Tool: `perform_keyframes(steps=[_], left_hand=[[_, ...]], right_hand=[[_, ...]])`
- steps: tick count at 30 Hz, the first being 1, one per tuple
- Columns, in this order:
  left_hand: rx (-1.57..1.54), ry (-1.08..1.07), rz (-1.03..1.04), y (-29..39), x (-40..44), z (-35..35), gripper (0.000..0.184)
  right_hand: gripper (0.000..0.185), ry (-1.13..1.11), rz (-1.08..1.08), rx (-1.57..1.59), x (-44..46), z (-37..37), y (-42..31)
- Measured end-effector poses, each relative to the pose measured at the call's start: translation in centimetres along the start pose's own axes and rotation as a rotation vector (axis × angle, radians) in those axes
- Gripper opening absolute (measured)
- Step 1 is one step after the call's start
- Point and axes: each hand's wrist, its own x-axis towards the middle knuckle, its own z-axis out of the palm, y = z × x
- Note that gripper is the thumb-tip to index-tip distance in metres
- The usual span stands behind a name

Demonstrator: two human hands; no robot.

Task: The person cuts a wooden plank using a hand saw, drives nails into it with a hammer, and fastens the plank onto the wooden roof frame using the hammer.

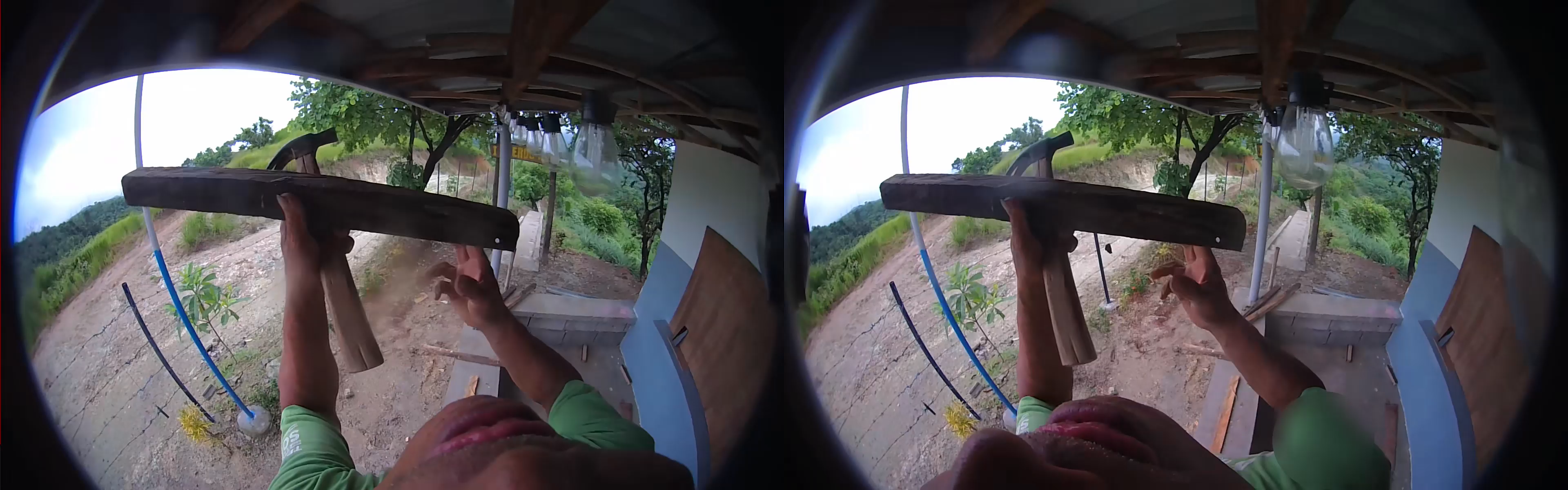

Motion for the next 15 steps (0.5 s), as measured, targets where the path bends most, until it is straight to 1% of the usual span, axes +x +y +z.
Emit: perform_keyframes(steps=[1, 2, 3, 4, 5, 6, 8, 11, 12, 13, 15], left_hand=[[-0.174, -0.193, 0.067, 0.9, 0.5, -0.1, 0.071], [-0.112, -0.213, 0.145, 2.0, 0.9, 0.0, 0.074], [-0.164, -0.167, 0.214, 2.5, 1.7, -0.1, 0.075], [-0.213, -0.124, 0.286, 3.0, 2.4, -0.2, 0.077], [-0.359, -0.012, 0.333, 2.9, 2.8, -0.8, 0.078], [-0.349, -0.165, 0.306, 3.7, 2.6, -1.8, 0.077], [-0.329, -0.469, 0.263, 5.9, 1.5, -2.6, 0.075], [-0.534, -0.307, 0.349, 8.7, 1.9, 0.3, 0.075], [-0.445, 0.001, 0.405, 10.8, 0.1, 4.5, 0.065], [-0.346, -0.129, 0.378, 11.2, 1.6, 3.0, 0.063], [-0.396, -0.300, 0.391, 12.7, 4.7, 3.3, 0.063]], right_hand=[[0.085, -0.012, -0.040, 0.073, 1.8, 1.2, -0.5], [0.080, -0.029, -0.090, 0.134, 3.8, 2.4, -1.2], [0.065, -0.026, -0.089, 0.199, 5.9, 3.6, -1.9], [0.051, 0.004, -0.022, 0.280, 7.4, 5.1, -3.1], [0.033, -0.040, -0.054, 0.222, 8.9, 6.4, -3.9], [0.031, -0.091, -0.146, 0.134, 10.4, 8.2, -4.7], [0.030, -0.113, -0.169, 0.096, 13.4, 11.3, -6.5], [0.027, -0.173, -0.263, 0.027, 19.5, 13.8, -7.4], [0.025, -0.175, -0.280, -0.166, 19.7, 16.7, -9.8], [0.024, -0.190, -0.296, -0.171, 21.3, 17.4, -10.8], [0.030, -0.053, -0.325, -0.174, 22.9, 19.4, -12.8]])
